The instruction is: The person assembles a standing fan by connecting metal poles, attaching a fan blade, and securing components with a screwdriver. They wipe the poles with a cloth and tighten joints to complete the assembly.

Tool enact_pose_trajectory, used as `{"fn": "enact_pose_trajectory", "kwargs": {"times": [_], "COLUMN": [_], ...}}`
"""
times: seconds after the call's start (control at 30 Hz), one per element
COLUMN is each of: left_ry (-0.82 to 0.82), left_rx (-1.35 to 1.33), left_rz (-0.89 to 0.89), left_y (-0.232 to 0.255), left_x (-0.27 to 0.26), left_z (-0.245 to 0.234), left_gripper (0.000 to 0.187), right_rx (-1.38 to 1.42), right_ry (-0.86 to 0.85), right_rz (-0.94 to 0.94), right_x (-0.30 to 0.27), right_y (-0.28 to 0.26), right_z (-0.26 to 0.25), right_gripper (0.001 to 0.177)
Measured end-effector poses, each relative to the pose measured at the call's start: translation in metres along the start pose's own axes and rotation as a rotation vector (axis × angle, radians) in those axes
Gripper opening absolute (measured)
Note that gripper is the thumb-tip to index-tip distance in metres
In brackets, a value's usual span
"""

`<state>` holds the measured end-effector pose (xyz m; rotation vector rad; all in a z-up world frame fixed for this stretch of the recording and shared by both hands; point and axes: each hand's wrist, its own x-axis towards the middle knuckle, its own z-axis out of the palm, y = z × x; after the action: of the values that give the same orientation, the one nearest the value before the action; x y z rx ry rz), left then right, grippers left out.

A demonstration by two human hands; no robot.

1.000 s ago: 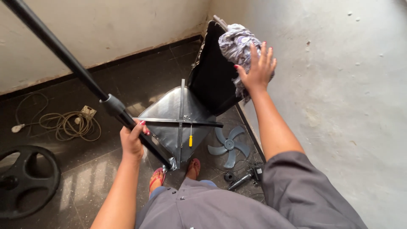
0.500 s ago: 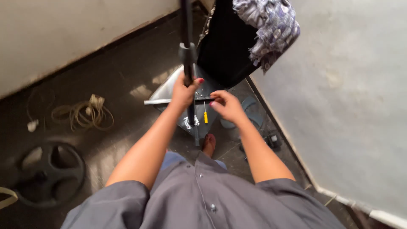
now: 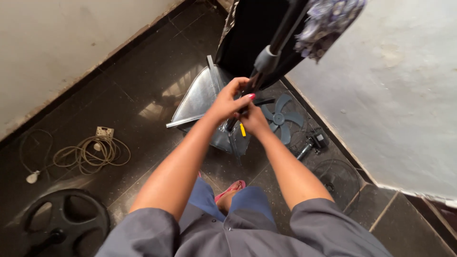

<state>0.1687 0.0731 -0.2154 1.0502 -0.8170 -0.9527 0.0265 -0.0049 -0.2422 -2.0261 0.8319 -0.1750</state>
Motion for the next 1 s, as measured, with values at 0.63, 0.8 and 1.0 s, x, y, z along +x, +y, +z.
{"fn": "enact_pose_trajectory", "kwargs": {"times": [0.63,0.8,1.0], "left_ry": [0.423,0.467,0.401], "left_rx": [1.221,1.389,1.465], "left_rz": [0.195,0.318,0.327], "left_y": [-0.33,-0.359,-0.378], "left_x": [-0.087,-0.1,-0.105], "left_z": [-0.113,-0.113,-0.119], "left_gripper": [0.034,0.036,0.048], "right_rx": [0.169,0.079,0.116], "right_ry": [0.118,0.182,0.151], "right_rz": [-0.275,-0.308,-0.344], "right_x": [0.076,0.07,0.071], "right_y": [0.152,0.153,0.151], "right_z": [0.085,0.09,0.097], "right_gripper": [0.028,0.025,0.027]}}
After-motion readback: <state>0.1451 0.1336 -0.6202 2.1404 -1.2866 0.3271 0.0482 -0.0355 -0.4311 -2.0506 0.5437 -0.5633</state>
